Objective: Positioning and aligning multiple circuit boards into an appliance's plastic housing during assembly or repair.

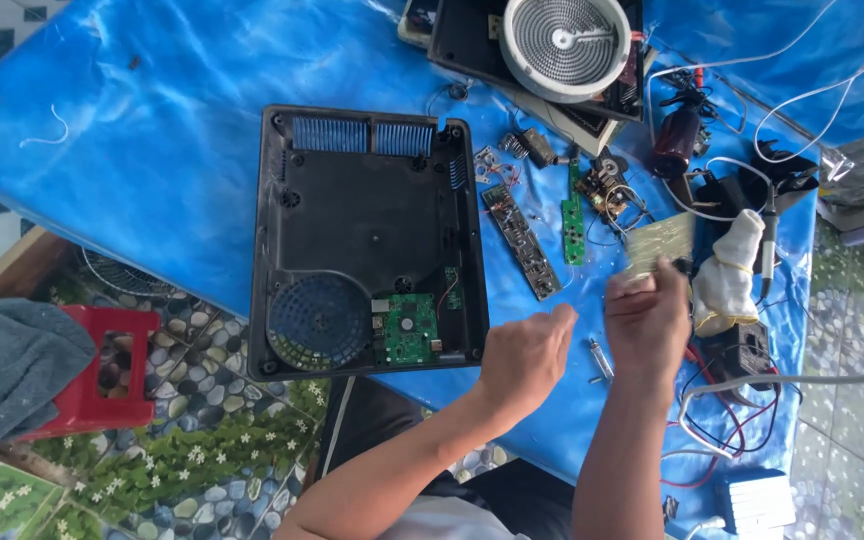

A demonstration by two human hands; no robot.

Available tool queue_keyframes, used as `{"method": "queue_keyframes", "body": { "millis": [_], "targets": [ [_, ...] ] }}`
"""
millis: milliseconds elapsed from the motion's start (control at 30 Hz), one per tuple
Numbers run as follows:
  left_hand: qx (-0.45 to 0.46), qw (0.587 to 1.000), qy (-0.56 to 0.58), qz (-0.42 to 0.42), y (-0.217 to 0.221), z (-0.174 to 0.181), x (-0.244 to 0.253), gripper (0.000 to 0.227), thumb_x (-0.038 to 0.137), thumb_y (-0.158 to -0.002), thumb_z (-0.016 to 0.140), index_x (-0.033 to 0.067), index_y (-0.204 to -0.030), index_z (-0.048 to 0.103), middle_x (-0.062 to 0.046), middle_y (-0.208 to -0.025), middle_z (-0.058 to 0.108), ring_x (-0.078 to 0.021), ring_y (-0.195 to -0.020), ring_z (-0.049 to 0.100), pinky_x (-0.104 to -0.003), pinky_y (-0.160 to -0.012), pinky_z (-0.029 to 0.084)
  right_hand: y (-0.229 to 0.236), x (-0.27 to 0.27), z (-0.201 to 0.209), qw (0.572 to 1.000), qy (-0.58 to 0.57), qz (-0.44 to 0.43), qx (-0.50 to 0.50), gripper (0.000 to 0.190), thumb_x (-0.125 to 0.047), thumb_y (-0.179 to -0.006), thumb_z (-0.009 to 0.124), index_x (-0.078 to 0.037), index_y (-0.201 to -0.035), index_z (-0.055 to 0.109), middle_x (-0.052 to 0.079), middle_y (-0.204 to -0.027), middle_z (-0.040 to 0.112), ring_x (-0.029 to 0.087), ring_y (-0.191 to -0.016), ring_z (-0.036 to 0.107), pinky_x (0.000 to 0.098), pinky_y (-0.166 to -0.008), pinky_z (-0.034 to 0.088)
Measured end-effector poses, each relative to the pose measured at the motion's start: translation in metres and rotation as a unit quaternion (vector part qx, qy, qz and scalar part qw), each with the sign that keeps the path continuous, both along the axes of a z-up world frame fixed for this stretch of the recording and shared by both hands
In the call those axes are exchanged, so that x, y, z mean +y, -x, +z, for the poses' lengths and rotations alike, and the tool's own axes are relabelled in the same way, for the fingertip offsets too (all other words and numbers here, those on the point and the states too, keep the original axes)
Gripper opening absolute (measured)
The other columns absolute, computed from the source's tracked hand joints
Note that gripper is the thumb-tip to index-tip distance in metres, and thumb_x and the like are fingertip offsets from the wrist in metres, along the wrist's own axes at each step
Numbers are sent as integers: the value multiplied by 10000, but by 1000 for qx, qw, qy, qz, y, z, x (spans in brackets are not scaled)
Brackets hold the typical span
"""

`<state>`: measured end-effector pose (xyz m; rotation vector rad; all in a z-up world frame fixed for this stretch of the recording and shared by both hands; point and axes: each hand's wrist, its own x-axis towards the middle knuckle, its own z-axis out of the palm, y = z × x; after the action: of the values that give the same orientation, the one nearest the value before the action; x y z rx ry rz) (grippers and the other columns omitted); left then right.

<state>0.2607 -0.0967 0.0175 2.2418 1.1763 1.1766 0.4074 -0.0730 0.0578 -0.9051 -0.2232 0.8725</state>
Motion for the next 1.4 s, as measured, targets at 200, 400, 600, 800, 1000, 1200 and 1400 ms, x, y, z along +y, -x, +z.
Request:
{"method": "queue_keyframes", "body": {
  "millis": [200,400,600,800,1000,1200,1400],
  "targets": [
    [93,995,16,-25,4,-6,-21,132,142,-1065,563,72,-1075,675,35,-462,441,-38,-299,379,-177,-312,289,-3,-9,30,999,-5,3,-46,218,-136,-1004,669,-95,-803,596,34,-657,634,139,-599,635,237,-665,498],
    [202,976,77,-10,2,-14,-28,528,91,-1020,605,-99,-1495,475,-20,-518,550,-37,-358,433,-183,-358,367,-28,-9,-24,991,-16,13,-133,225,-91,-1066,618,-87,-841,619,5,-650,536,162,-603,656,250,-673,571],
    [59,993,40,-96,6,-33,-68,234,26,-962,639,5,-1194,654,-22,-536,488,-183,-343,410,-354,-283,281,11,-16,12,951,121,28,-284,140,-220,-1034,586,-254,-976,463,-102,-896,466,5,-787,445,184,-718,404],
    [-55,970,66,-229,70,-12,-102,252,182,-1085,648,101,-856,581,-56,-608,512,-265,-485,505,-396,-404,333,28,-3,28,968,-21,135,-208,173,-143,-1003,435,-102,-1169,463,282,-1309,672,398,-952,691,482,-953,624],
    [-181,972,5,-149,148,44,-81,165,98,-1017,643,58,-867,700,-65,-840,738,-218,-659,699,-355,-646,549,58,22,32,800,-58,267,-534,147,-249,-1134,466,-201,-1033,370,-81,-783,212,40,-643,215,269,-603,175],
    [-100,953,-105,268,217,20,-30,216,91,-976,602,170,-851,759,40,-856,760,-172,-627,667,-322,-555,539,120,82,9,564,-164,325,-741,319,-25,-785,897,-66,-1050,724,150,-1158,740,407,-1139,688,515,-961,525],
    [-82,925,-99,358,264,33,-13,280,123,-1124,424,-30,-1301,578,-119,-1066,545,-247,-827,616,-350,-645,556,166,99,1,500,-144,397,-756,353,-5,-788,876,-15,-1105,721,174,-1130,732,466,-1179,657,572,-1009,499]
  ]
}}
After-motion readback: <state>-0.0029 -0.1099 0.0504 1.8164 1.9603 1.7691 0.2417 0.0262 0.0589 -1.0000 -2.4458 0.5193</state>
